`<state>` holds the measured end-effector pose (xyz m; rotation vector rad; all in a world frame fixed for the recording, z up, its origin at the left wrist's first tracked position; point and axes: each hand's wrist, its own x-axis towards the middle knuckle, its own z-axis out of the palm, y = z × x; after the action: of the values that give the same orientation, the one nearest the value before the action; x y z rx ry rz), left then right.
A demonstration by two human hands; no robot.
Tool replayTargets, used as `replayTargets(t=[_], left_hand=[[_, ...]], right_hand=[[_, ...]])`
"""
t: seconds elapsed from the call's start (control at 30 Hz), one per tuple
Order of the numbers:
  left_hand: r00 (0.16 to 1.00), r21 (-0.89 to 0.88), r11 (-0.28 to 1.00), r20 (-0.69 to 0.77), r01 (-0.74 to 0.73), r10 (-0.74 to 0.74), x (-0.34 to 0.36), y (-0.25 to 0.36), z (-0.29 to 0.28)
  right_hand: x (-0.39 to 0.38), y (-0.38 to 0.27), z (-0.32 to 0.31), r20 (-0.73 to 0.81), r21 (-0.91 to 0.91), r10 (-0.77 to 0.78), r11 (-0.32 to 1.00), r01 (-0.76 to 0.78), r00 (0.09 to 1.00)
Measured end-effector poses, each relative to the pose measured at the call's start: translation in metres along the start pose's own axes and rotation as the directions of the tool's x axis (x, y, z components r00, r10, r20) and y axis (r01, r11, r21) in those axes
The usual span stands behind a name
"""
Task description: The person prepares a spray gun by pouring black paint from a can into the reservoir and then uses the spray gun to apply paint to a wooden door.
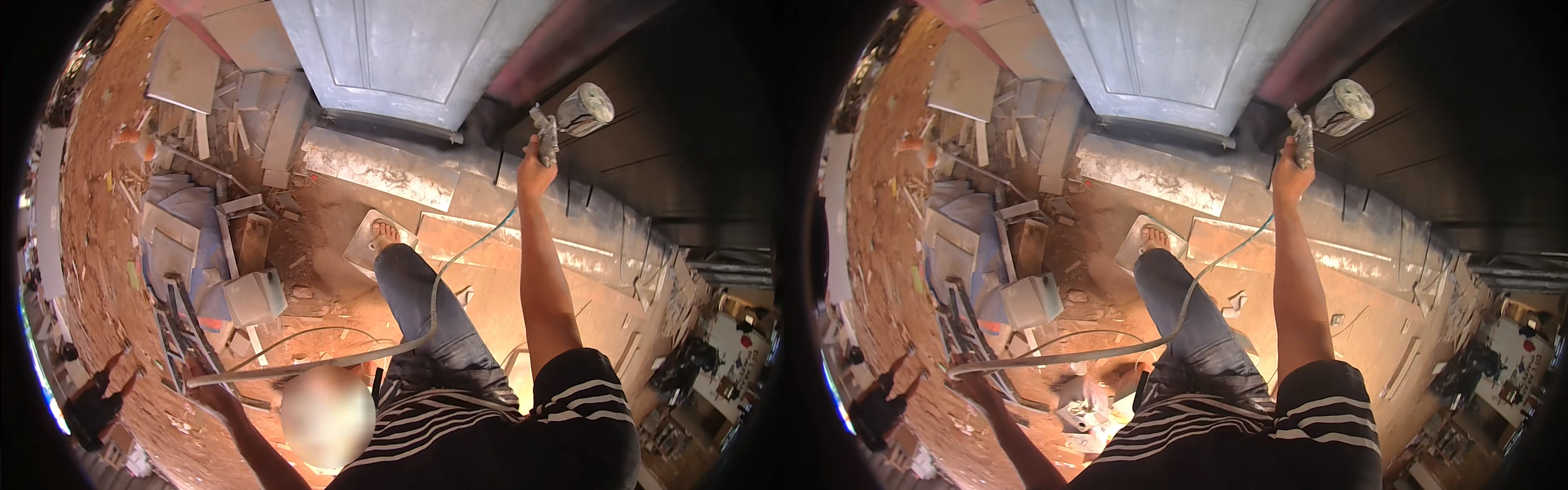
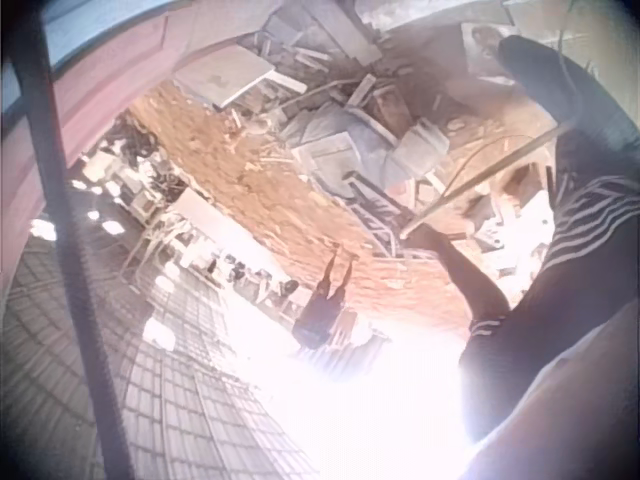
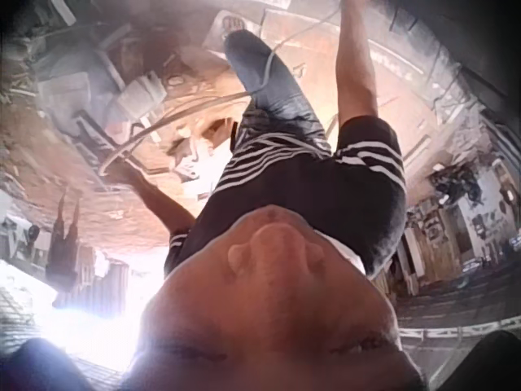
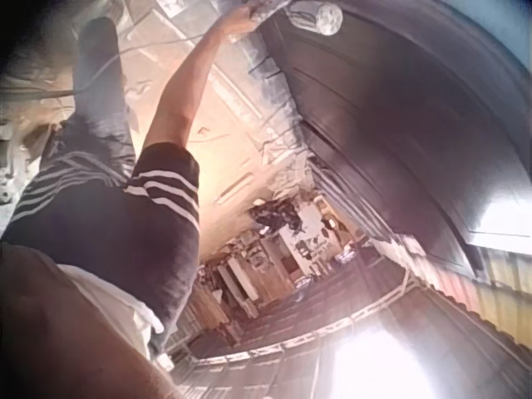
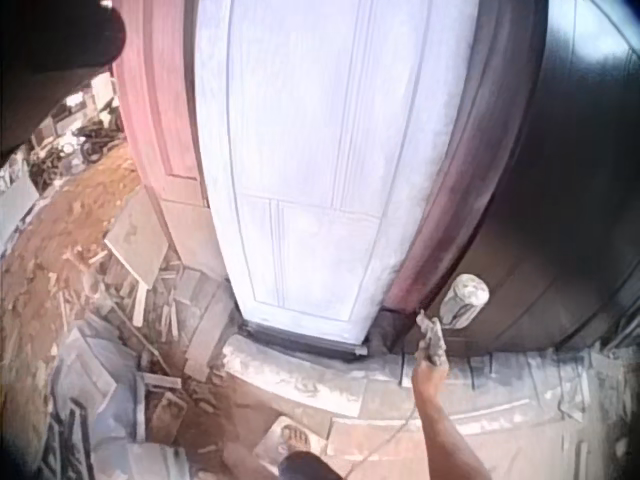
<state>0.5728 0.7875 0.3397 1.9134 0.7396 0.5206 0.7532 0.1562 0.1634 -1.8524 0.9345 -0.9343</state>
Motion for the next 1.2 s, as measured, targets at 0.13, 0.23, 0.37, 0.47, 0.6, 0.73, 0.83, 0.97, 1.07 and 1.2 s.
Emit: replayTargets(t=[0.13, 0.23, 0.37, 0.47, 0.6, 0.73, 0.83, 0.97, 1.07, 1.2], left_hand=[[0.992, 0.173, 0.985, 0.117, 0.020, -0.041, 0.044, 0.006, 0.036], [0.995, 0.197, 0.980, 0.091, 0.025, -0.044, 0.067, 0.000, 0.078], [0.995, 0.343, 0.939, 0.083, 0.028, -0.060, 0.086, -0.009, 0.134], [0.983, 0.406, 0.911, 0.126, 0.074, -0.136, 0.098, -0.010, 0.150], [0.953, 0.542, 0.838, 0.216, 0.063, -0.212, 0.112, 0.007, 0.153], [0.946, 0.590, 0.807, 0.241, 0.034, -0.216, 0.109, 0.033, 0.151], [0.931, 0.610, 0.792, 0.282, 0.012, -0.231, 0.110, 0.069, 0.153], [0.910, 0.620, 0.761, 0.402, -0.190, -0.100, 0.118, 0.117, 0.143], [0.915, 0.559, 0.803, 0.402, -0.208, -0.043, 0.130, 0.134, 0.119], [0.938, 0.508, 0.835, 0.346, -0.214, 0.030, 0.158, 0.162, 0.093]], right_hand=[[-0.013, 0.087, 0.040, -0.020, -0.160, 0.029, 0.987, -0.032, 0.999], [-0.031, 0.124, 0.071, 0.009, -0.190, 0.203, 0.962, -0.198, 0.979], [-0.051, 0.190, 0.100, 0.036, -0.275, 0.343, 0.906, -0.321, 0.939], [-0.065, 0.224, 0.116, 0.016, -0.463, 0.388, 0.820, -0.337, 0.922], [-0.073, 0.239, 0.120, 0.060, -0.564, 0.512, 0.726, -0.394, 0.857], [-0.064, 0.208, 0.128, 0.134, -0.516, 0.524, 0.762, -0.392, 0.841], [-0.043, 0.175, 0.128, 0.120, -0.518, 0.506, 0.766, -0.381, 0.854], [-0.007, 0.095, 0.120, 0.099, -0.455, 0.465, 0.807, -0.375, 0.880], [0.020, 0.016, 0.094, 0.086, -0.411, 0.417, 0.842, -0.349, 0.905], [0.045, -0.085, 0.047, 0.055, -0.247, 0.228, 0.946, -0.208, 0.972]])
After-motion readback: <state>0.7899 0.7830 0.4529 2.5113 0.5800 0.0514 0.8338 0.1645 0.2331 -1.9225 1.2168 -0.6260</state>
